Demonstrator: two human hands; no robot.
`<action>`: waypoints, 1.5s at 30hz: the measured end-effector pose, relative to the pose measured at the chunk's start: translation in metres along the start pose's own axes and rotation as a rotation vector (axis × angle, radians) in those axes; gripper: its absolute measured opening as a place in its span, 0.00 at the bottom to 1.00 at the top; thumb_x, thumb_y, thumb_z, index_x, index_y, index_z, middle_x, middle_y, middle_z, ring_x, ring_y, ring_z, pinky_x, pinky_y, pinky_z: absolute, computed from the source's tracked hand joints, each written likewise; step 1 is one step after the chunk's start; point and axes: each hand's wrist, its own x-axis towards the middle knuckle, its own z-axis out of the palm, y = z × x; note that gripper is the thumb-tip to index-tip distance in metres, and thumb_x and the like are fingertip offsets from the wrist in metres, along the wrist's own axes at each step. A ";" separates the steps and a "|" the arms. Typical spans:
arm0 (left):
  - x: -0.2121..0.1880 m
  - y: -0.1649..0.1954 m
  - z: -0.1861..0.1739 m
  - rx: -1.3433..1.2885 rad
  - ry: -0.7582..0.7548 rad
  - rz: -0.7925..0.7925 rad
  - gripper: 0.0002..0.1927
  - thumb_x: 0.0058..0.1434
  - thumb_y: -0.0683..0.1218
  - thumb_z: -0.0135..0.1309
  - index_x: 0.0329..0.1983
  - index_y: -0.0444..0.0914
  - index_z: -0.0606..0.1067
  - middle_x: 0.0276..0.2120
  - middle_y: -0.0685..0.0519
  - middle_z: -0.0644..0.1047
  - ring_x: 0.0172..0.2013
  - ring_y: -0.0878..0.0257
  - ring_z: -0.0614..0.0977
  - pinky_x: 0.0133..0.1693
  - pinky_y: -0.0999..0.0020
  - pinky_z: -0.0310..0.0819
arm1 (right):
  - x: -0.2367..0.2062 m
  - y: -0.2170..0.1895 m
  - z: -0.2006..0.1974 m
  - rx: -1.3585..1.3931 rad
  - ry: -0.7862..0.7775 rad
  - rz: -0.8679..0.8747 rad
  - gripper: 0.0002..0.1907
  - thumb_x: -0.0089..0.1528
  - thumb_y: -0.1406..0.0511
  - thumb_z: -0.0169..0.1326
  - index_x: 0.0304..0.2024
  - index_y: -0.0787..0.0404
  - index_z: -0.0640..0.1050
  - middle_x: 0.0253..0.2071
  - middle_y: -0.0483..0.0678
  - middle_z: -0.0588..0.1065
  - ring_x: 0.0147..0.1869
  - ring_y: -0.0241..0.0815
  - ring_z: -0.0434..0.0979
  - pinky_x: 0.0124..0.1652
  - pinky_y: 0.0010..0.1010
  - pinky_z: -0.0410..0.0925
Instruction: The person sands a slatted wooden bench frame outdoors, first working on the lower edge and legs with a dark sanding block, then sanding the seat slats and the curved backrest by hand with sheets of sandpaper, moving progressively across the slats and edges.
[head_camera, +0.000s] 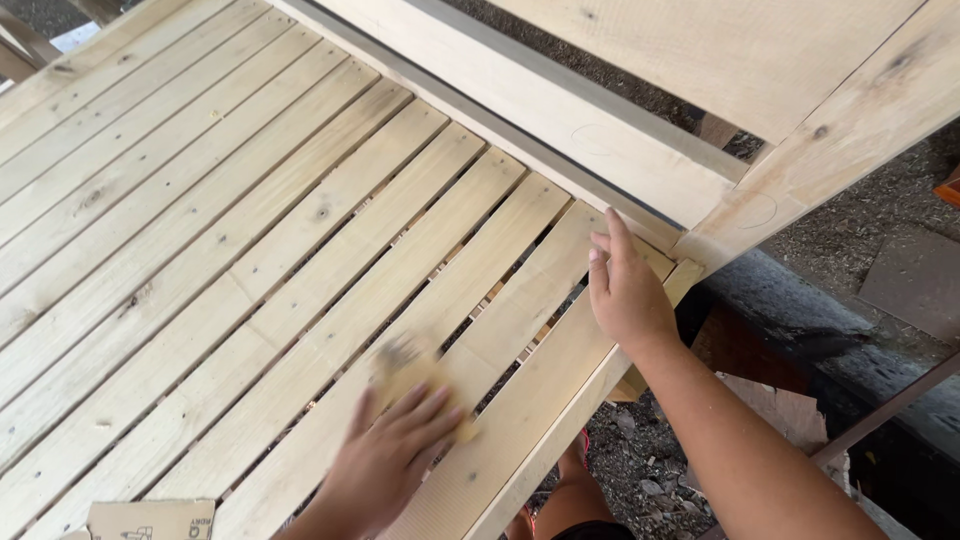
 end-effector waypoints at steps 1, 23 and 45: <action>0.026 0.014 -0.007 -0.017 0.050 0.076 0.27 0.70 0.55 0.36 0.73 0.61 0.61 0.74 0.64 0.59 0.75 0.64 0.50 0.68 0.40 0.23 | 0.001 0.004 0.002 0.043 0.024 -0.025 0.30 0.71 0.61 0.41 0.74 0.62 0.55 0.62 0.56 0.74 0.61 0.55 0.77 0.56 0.40 0.70; -0.052 -0.022 0.018 -0.174 0.470 -0.028 0.38 0.64 0.68 0.44 0.76 0.53 0.58 0.76 0.55 0.54 0.76 0.54 0.46 0.69 0.39 0.25 | -0.018 -0.057 0.139 0.017 -0.112 -0.639 0.37 0.66 0.53 0.52 0.72 0.65 0.61 0.72 0.65 0.63 0.78 0.65 0.57 0.71 0.58 0.50; -0.184 -0.190 -0.013 -0.107 0.305 -0.603 0.57 0.36 0.60 0.76 0.71 0.55 0.61 0.73 0.60 0.59 0.75 0.59 0.51 0.74 0.50 0.36 | -0.108 -0.138 0.185 -0.298 -0.503 -0.968 0.39 0.64 0.48 0.48 0.71 0.61 0.58 0.75 0.56 0.52 0.80 0.56 0.39 0.70 0.58 0.33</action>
